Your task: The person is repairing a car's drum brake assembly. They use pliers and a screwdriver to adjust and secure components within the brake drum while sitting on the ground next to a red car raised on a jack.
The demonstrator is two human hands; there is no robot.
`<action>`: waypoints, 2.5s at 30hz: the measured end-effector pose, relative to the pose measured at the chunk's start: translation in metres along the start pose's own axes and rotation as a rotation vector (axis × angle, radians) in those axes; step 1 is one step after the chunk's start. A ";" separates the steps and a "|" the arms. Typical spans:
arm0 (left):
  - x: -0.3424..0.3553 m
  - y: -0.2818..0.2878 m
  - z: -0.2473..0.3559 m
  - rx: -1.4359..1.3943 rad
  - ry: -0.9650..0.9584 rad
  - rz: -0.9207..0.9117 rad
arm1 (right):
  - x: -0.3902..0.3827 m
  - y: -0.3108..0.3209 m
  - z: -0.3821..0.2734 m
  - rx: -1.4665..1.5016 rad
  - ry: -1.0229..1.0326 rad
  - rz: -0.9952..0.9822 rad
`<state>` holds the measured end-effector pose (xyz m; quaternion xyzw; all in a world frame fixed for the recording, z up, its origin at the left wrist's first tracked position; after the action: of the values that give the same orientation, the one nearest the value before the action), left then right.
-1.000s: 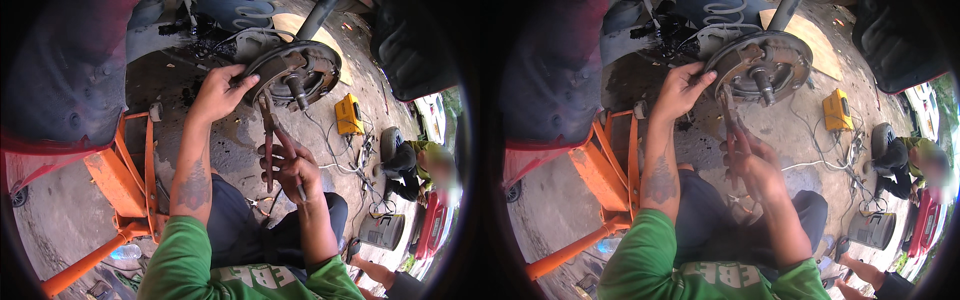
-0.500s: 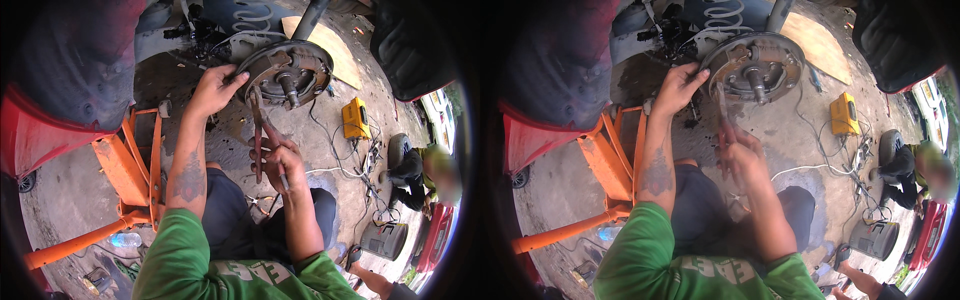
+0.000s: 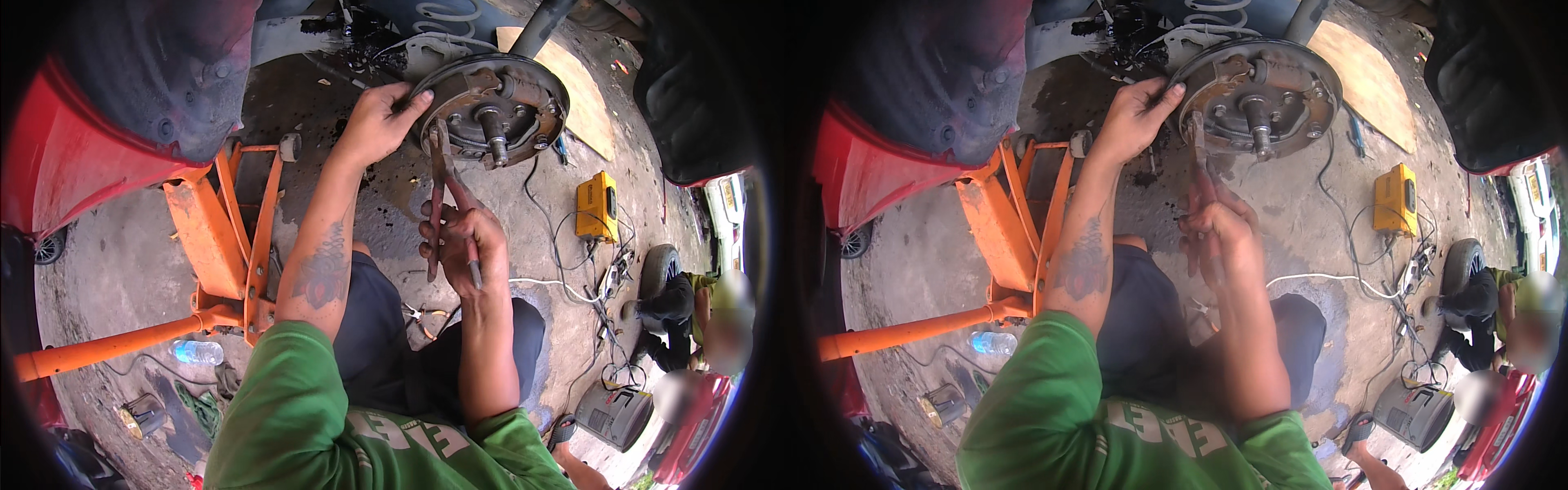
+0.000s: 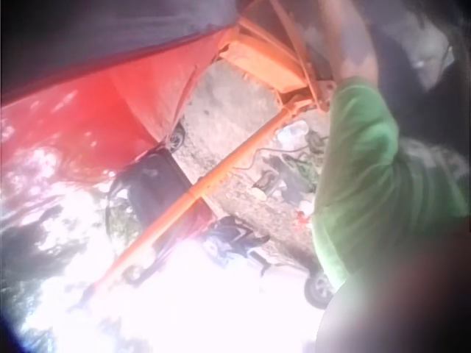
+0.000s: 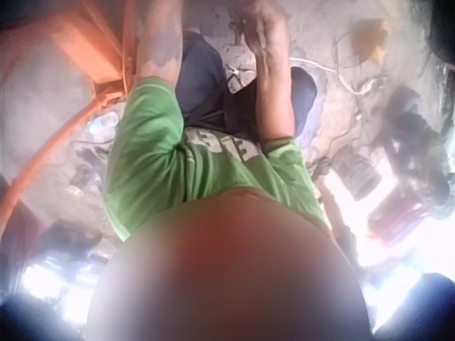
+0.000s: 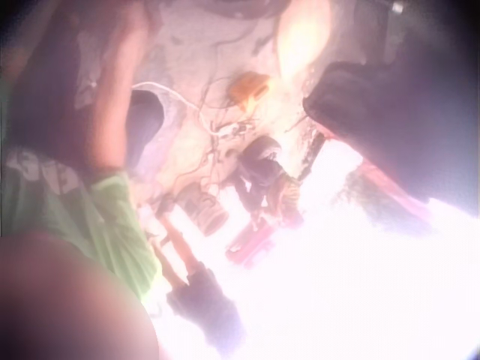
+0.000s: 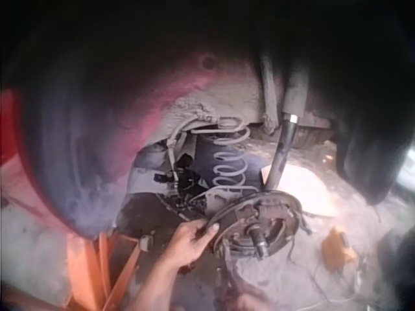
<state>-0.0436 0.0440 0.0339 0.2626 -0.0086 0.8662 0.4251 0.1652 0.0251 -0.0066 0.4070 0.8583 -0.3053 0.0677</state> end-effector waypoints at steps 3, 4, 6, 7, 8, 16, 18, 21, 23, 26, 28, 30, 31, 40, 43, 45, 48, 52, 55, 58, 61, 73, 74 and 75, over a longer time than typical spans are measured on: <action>-0.003 0.000 0.002 0.005 0.003 0.019 | -0.003 -0.003 -0.003 0.101 0.002 0.013; -0.004 0.000 0.002 -0.009 -0.008 0.037 | -0.004 -0.004 -0.004 0.134 -0.004 0.022; -0.006 -0.002 0.001 -0.036 -0.021 0.083 | -0.007 -0.007 -0.007 0.161 0.010 0.007; -0.008 -0.004 -0.001 -0.068 -0.024 0.109 | -0.008 -0.007 -0.007 0.161 0.003 0.030; -0.009 -0.006 -0.002 -0.096 -0.026 0.134 | -0.008 -0.007 -0.009 0.103 0.030 0.040; -0.013 -0.012 -0.009 -0.191 -0.009 0.211 | -0.005 -0.018 -0.005 0.126 0.019 -0.027; -0.013 -0.012 -0.010 -0.176 -0.002 0.210 | -0.005 -0.016 -0.012 0.188 -0.002 -0.090; -0.012 -0.012 -0.013 -0.153 -0.014 0.235 | -0.006 -0.011 -0.013 0.171 -0.042 -0.087; -0.012 -0.014 -0.014 -0.235 -0.030 0.267 | -0.006 -0.008 -0.012 0.189 -0.037 -0.079; -0.012 -0.015 -0.013 -0.248 -0.063 0.298 | -0.005 -0.010 -0.008 0.227 -0.032 -0.103; -0.012 -0.016 -0.015 -0.266 -0.030 0.269 | -0.004 -0.011 -0.006 0.277 -0.027 -0.121; -0.011 -0.014 -0.013 -0.264 -0.043 0.256 | -0.003 -0.010 -0.003 0.329 -0.020 -0.116; -0.010 -0.014 -0.013 -0.261 -0.041 0.237 | -0.003 -0.009 -0.003 0.352 -0.014 -0.115; -0.011 -0.014 -0.014 -0.252 -0.024 0.216 | 0.002 -0.016 0.013 0.677 -0.084 -0.301; -0.010 -0.015 -0.016 -0.240 -0.035 0.211 | 0.003 -0.015 0.017 0.849 -0.182 -0.273; -0.009 -0.015 -0.019 -0.243 -0.009 0.200 | 0.002 -0.017 0.017 0.864 -0.202 -0.307; -0.008 -0.016 -0.021 -0.232 0.011 0.176 | 0.001 -0.024 0.020 1.075 -0.309 -0.408; -0.009 -0.016 -0.023 -0.291 0.028 0.167 | 0.004 -0.021 0.026 1.058 -0.246 -0.433; -0.008 -0.016 -0.025 -0.280 0.042 0.172 | 0.005 -0.024 0.030 1.135 -0.255 -0.497; -0.008 -0.015 -0.027 -0.289 0.050 0.167 | 0.003 -0.030 0.034 1.321 -0.256 -0.579; -0.011 -0.013 -0.026 -0.263 0.086 0.144 | 0.004 -0.030 0.044 1.312 -0.205 -0.641; -0.027 -0.018 -0.002 -0.324 -0.025 -0.036 | -0.023 0.063 0.045 0.062 -0.043 -0.251; -0.028 -0.021 -0.005 -0.290 -0.011 -0.045 | -0.029 0.074 0.046 -0.248 -0.044 -0.155; -0.028 -0.021 -0.007 -0.261 -0.019 -0.036 | -0.033 0.086 0.050 -0.557 -0.067 -0.039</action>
<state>-0.0173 0.0390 0.0107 0.2134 -0.1207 0.8474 0.4708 0.2436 0.0158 -0.0748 0.3457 0.9141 -0.0724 0.1994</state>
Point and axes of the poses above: each hand's wrist, its own x-axis towards the middle knuckle, its own y-axis out of the back of the hand, z = x × y, the point moved 6 cm from there along x, towards the middle knuckle, and after that the axes turned 4 degrees about z, right-handed, at the moved point
